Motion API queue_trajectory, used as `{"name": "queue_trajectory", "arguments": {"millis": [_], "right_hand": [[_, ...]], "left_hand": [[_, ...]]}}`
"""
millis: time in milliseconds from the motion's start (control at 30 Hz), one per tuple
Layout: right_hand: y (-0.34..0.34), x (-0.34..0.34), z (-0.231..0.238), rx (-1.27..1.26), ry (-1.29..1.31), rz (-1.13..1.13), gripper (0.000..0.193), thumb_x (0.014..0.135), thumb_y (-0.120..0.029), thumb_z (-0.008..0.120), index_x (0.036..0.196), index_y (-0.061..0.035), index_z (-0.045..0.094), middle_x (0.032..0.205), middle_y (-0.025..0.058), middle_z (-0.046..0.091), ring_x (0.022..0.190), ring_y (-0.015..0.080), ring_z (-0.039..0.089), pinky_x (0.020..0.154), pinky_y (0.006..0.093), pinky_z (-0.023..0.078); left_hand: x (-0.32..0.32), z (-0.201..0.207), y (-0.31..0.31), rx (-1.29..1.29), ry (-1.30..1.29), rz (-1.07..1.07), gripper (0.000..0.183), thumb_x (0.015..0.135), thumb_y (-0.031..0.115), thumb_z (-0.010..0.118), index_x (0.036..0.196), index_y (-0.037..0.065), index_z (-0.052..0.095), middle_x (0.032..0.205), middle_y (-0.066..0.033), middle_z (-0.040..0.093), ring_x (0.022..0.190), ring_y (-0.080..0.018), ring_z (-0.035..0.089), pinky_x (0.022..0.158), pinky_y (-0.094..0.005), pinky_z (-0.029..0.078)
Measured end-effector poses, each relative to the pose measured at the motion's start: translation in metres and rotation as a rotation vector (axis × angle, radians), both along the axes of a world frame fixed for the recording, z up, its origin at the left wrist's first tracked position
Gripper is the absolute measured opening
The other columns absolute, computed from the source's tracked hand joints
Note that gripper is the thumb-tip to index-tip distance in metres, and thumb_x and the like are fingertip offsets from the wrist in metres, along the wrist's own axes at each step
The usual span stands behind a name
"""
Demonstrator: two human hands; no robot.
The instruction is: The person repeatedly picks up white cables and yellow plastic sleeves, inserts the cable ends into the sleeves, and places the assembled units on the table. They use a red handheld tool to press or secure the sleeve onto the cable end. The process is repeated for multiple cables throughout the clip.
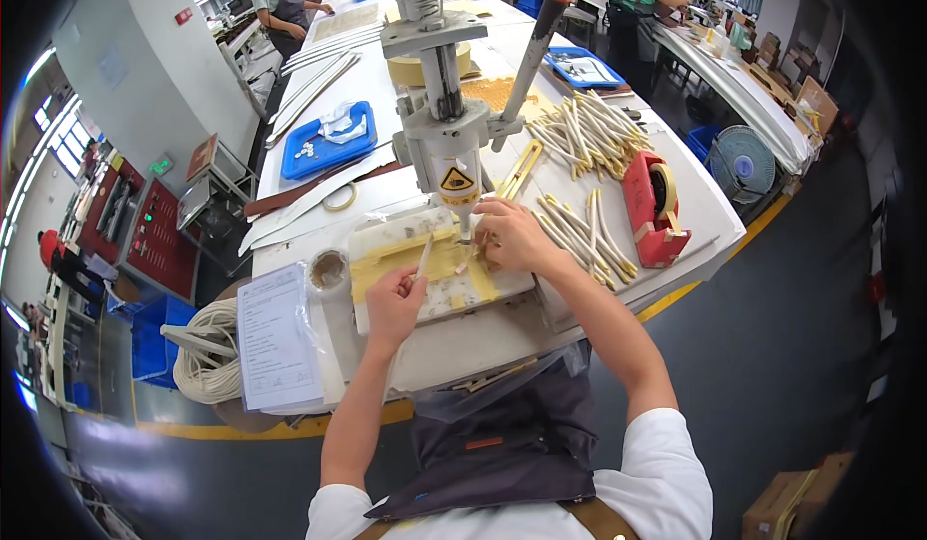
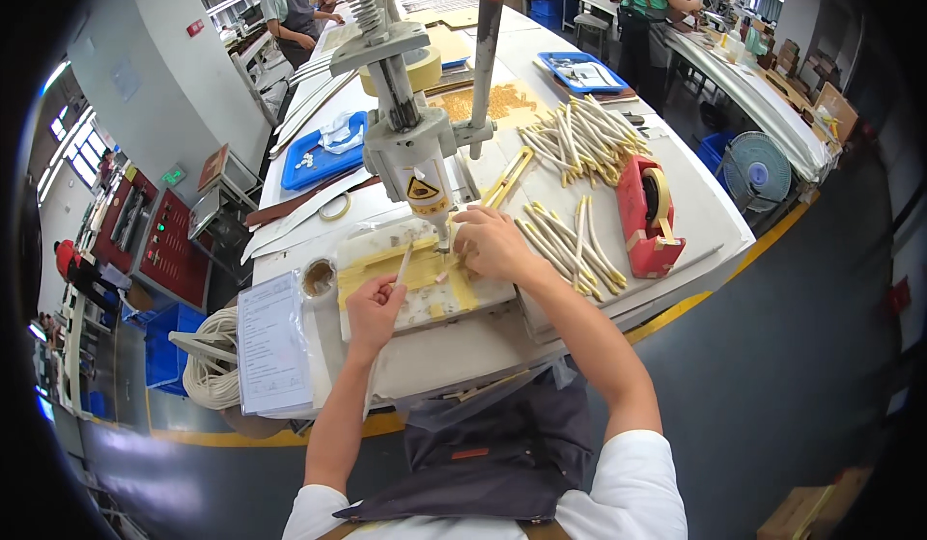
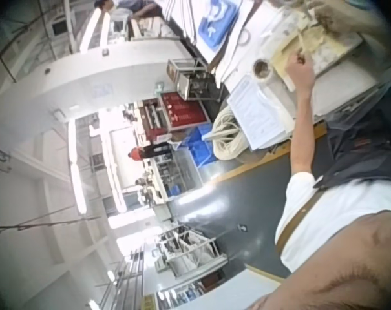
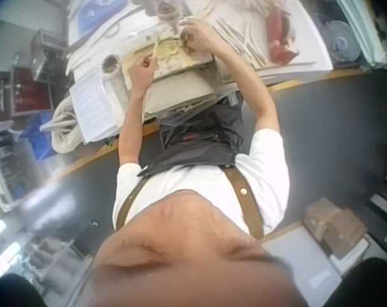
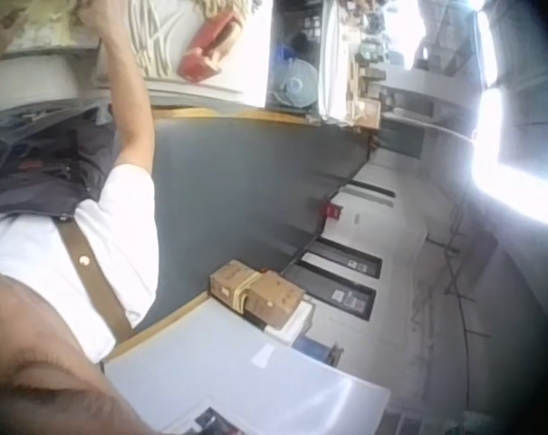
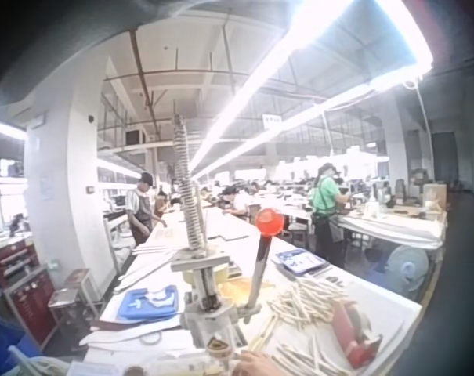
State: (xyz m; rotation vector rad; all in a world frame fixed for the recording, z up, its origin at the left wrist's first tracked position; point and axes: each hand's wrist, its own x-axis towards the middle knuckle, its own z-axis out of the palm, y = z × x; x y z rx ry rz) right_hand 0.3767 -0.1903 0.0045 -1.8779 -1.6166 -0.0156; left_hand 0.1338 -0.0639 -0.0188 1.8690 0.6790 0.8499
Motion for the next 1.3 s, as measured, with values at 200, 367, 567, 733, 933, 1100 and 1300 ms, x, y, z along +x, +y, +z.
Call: {"name": "queue_trajectory", "arguments": {"millis": [200,367,567,733,933,1100,1300], "right_hand": [[-0.017,0.008,-0.008,0.243,-0.335,0.098,0.021,0.073,-0.007,0.073,0.093,-0.0119,0.071,0.098,0.0014,0.071,0.102,0.0228,0.066,0.092,0.0401,0.049],[-0.073,-0.014,0.022,0.411,-0.412,-0.040,0.025,0.072,-0.002,0.075,0.095,-0.0110,0.072,0.091,0.0012,0.069,0.090,0.0214,0.067,0.077,0.0353,0.053],[-0.136,-0.005,0.022,0.247,-0.338,-0.374,0.025,0.074,0.000,0.071,0.098,-0.0089,0.071,0.094,0.0048,0.069,0.091,0.0265,0.066,0.081,0.0408,0.052],[-0.143,-0.023,0.036,0.218,-0.284,-0.404,0.031,0.074,-0.001,0.073,0.104,-0.0091,0.072,0.104,0.0075,0.069,0.099,0.0303,0.065,0.088,0.0441,0.050],[-0.104,-0.111,0.062,0.269,-0.114,0.135,0.036,0.073,-0.007,0.082,0.107,-0.0102,0.072,0.110,0.0067,0.069,0.099,0.0297,0.065,0.088,0.0401,0.050],[-0.086,-0.110,0.019,0.177,0.008,0.376,0.025,0.075,-0.012,0.086,0.096,-0.0080,0.074,0.096,0.0042,0.072,0.085,0.0234,0.067,0.079,0.0358,0.051],[-0.057,-0.093,0.005,0.147,0.342,0.029,0.017,0.074,-0.019,0.087,0.083,-0.0094,0.075,0.082,0.0047,0.069,0.080,0.0261,0.066,0.076,0.0379,0.050]], "left_hand": [[0.000,-0.002,0.002,-0.036,0.002,-0.014,0.024,0.088,0.005,0.075,0.109,-0.004,0.074,0.068,0.0035,0.055,0.058,-0.0025,0.046,0.052,-0.0206,0.038],[-0.004,-0.001,0.002,-0.098,-0.024,-0.024,0.023,0.089,0.004,0.074,0.110,-0.005,0.073,0.069,0.0044,0.056,0.058,-0.0017,0.046,0.052,-0.0196,0.039],[-0.004,0.001,0.002,-0.106,-0.036,-0.054,0.024,0.089,0.003,0.075,0.111,-0.005,0.072,0.070,0.0035,0.059,0.059,-0.0011,0.048,0.052,-0.0196,0.039],[-0.016,0.029,-0.023,-0.346,0.043,-0.045,0.024,0.090,0.008,0.077,0.110,-0.003,0.074,0.072,0.0008,0.063,0.058,-0.0032,0.051,0.051,-0.0223,0.040],[-0.062,0.046,-0.077,-0.179,0.192,-0.306,0.021,0.088,0.013,0.079,0.108,0.005,0.078,0.080,-0.0025,0.066,0.060,-0.0082,0.053,0.056,-0.0270,0.044],[-0.102,0.056,-0.081,-0.065,0.282,-0.250,0.022,0.086,0.013,0.080,0.107,0.006,0.078,0.082,-0.0072,0.070,0.065,-0.0125,0.060,0.060,-0.0298,0.048],[-0.145,0.106,-0.015,0.215,0.262,0.087,0.011,0.084,0.007,0.080,0.093,0.002,0.078,0.082,-0.0099,0.073,0.074,-0.0177,0.067,0.065,-0.0308,0.050]]}}
